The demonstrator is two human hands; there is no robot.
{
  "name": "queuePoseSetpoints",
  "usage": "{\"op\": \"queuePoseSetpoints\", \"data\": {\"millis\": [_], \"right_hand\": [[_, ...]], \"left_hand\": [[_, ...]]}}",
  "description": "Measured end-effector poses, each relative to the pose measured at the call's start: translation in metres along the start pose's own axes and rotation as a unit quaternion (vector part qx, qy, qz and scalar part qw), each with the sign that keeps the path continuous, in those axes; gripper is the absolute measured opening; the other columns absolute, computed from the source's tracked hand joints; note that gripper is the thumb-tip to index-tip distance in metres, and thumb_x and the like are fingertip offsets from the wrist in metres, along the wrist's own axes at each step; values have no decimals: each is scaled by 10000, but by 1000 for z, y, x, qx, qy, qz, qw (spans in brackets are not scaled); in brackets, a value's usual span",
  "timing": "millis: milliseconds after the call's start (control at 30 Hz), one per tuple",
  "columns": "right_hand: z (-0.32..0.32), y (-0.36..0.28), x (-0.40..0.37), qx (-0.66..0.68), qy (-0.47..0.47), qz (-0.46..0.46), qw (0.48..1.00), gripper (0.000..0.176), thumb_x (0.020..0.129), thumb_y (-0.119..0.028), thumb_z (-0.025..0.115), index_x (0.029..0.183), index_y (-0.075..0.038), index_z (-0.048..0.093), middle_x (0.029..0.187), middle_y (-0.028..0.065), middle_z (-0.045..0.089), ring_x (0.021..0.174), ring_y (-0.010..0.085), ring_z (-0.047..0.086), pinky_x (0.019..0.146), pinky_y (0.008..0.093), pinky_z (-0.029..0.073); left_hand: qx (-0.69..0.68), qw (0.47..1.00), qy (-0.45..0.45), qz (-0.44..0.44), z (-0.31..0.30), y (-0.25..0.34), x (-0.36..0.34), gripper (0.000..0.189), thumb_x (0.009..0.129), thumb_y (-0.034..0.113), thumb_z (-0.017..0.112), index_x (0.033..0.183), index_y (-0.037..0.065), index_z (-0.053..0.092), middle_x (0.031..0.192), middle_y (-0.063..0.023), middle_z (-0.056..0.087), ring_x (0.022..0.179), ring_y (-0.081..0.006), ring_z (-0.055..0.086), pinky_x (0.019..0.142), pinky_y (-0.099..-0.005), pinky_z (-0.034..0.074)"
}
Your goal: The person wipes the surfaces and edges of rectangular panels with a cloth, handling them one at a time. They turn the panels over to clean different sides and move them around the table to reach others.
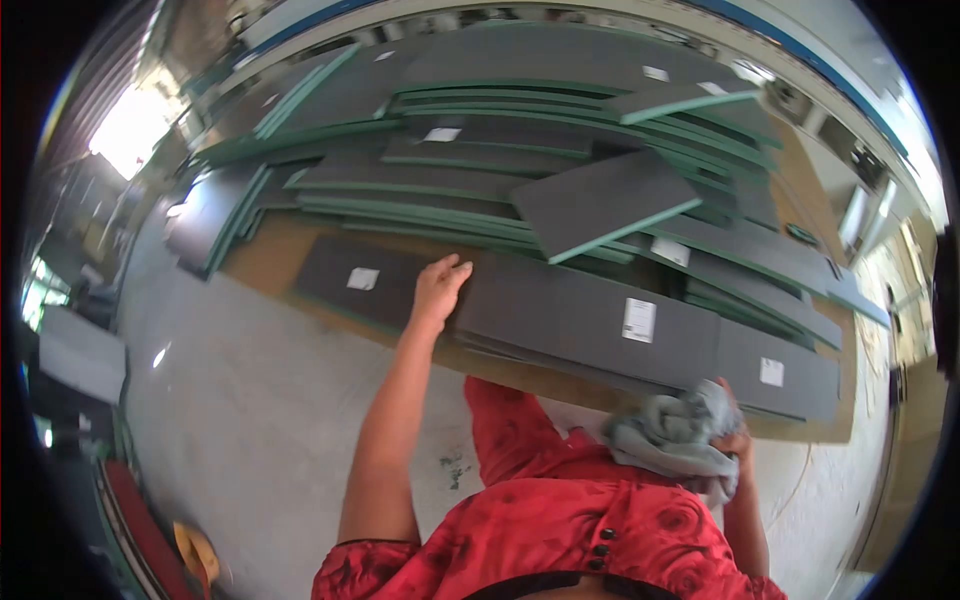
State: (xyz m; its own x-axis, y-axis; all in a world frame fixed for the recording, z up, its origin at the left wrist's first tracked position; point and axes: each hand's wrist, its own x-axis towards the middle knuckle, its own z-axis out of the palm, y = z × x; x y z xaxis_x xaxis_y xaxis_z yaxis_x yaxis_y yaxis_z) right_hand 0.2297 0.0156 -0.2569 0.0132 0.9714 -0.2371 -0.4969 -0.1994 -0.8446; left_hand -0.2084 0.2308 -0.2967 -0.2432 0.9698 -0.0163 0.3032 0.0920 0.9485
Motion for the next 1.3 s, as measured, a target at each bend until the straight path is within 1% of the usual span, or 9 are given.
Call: {"op": "queuePoseSetpoints", "data": {"millis": [100,200,300,367,400,433,767,1167,1300], "right_hand": [[-24,-25,-8,-59,51,-2,997,672,594,-156,595,1204,12,366,964,162,542,805,277,538,714,373,429],[-58,-47,-14,-100,106,13,989,453,688,-239,569,1037,32,465,771,170,560,593,283,529,526,388,431],[-69,-48,2,-76,107,53,990,384,782,-322,542,870,51,565,577,179,578,381,289,520,338,403,434],[-60,-39,22,-20,71,99,992,416,760,-349,541,737,63,587,565,215,586,395,328,532,372,428,458],[-15,-37,35,-75,31,50,995,503,627,-218,581,1045,37,467,853,183,573,700,300,557,637,390,464],[21,-35,46,-130,-11,3,991,908,493,-87,620,1354,11,347,1142,151,561,1005,271,582,903,353,469],[58,-6,69,-169,-12,19,985,789,409,-82,587,1179,63,495,1007,131,623,907,247,616,869,309,464],[38,0,76,-174,-32,25,984,809,429,-87,607,1215,56,480,999,118,628,889,231,623,837,322,486],[37,2,74,-167,-11,25,986,811,437,-78,597,1228,47,470,1011,115,624,891,230,618,830,321,485]], "left_hand": [[-37,996,67,-55,-43,-27,-26,496,779,287,678,1184,19,580,895,-35,614,645,-68,482,461,-223,367],[-126,961,228,-93,-73,-67,-54,479,783,264,678,1177,12,571,920,-24,583,692,-88,497,546,-243,422],[118,952,282,-16,-84,-104,-65,493,769,264,692,1188,43,554,1029,-61,551,886,-182,533,745,-331,465],[376,885,263,79,-68,-70,-76,538,723,225,704,1218,98,532,1197,-155,475,1138,-322,437,932,-445,383],[397,884,221,110,-64,-57,-74,565,723,251,703,1240,125,513,1228,-152,461,1193,-351,381,961,-492,348],[417,880,179,140,-59,-46,-66,592,723,277,703,1263,152,494,1259,-148,448,1248,-381,325,990,-539,313],[512,853,-56,81,-5,-12,11,508,838,372,600,1296,190,476,1365,-61,404,1378,-339,166,1006,-714,167],[478,868,-38,128,-36,-25,-72,372,818,261,631,1162,132,570,1265,-58,476,1354,-344,226,979,-719,194],[339,918,112,170,-35,-35,-131,347,793,222,658,1100,79,581,1170,-95,531,1294,-372,318,1000,-640,239]]}}
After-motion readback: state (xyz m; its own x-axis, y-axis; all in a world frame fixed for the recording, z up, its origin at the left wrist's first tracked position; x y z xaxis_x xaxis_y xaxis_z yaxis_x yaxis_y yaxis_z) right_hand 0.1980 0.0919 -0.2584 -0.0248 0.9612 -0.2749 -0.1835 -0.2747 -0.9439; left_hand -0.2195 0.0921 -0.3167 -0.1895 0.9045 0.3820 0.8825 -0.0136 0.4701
